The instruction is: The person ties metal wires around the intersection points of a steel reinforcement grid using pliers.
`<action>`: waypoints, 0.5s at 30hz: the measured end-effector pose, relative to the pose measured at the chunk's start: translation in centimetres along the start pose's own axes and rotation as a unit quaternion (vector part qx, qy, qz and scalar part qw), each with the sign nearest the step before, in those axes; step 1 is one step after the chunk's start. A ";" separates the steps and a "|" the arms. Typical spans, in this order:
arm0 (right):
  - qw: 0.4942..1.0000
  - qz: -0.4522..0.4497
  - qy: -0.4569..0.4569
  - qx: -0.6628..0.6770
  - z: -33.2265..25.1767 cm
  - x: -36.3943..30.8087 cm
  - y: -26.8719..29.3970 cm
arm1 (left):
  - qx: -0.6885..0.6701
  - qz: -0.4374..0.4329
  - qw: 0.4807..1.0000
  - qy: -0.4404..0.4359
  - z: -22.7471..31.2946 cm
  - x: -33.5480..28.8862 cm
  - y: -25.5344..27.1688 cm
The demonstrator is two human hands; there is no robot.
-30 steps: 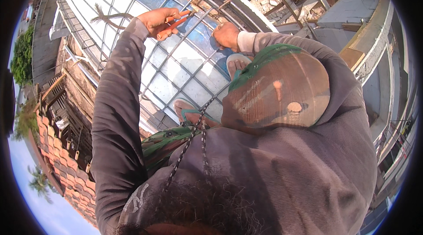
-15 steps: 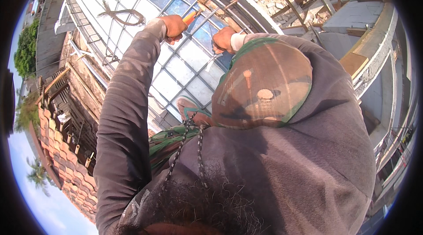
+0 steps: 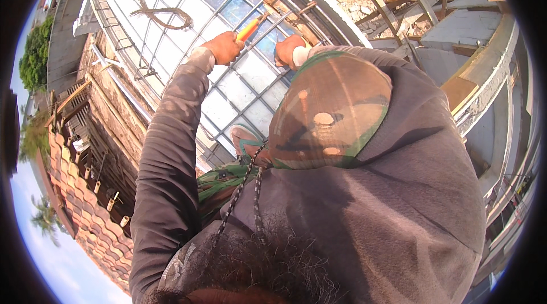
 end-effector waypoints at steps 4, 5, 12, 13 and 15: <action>0.978 -0.079 -0.190 -0.017 3.2 0.4 -3.2 | -0.085 0.022 0.996 0.033 2.6 -1.5 1.9; 0.983 -0.072 -0.169 -0.027 2.2 0.3 -2.6 | -0.092 0.032 0.995 0.039 2.3 -1.8 1.8; 0.987 -0.045 -0.145 -0.049 0.8 0.4 -1.4 | -0.094 0.019 0.994 0.050 1.9 -1.6 1.8; 0.987 -0.047 -0.144 -0.049 0.7 0.2 -1.0 | -0.095 0.019 0.994 0.051 1.9 -1.2 2.0; 0.984 -0.062 -0.163 -0.037 0.3 -0.8 0.6 | -0.116 -0.047 0.988 0.093 1.7 -0.8 1.4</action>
Point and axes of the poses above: each hand's wrist, its own x-axis towards the middle knuckle, its own y-axis out of the back of the hand, z = x × y, the point moved 8 cm from there along x, towards the middle knuckle, and after that the axes turned 1 degree about -x, right-handed, at the moved point
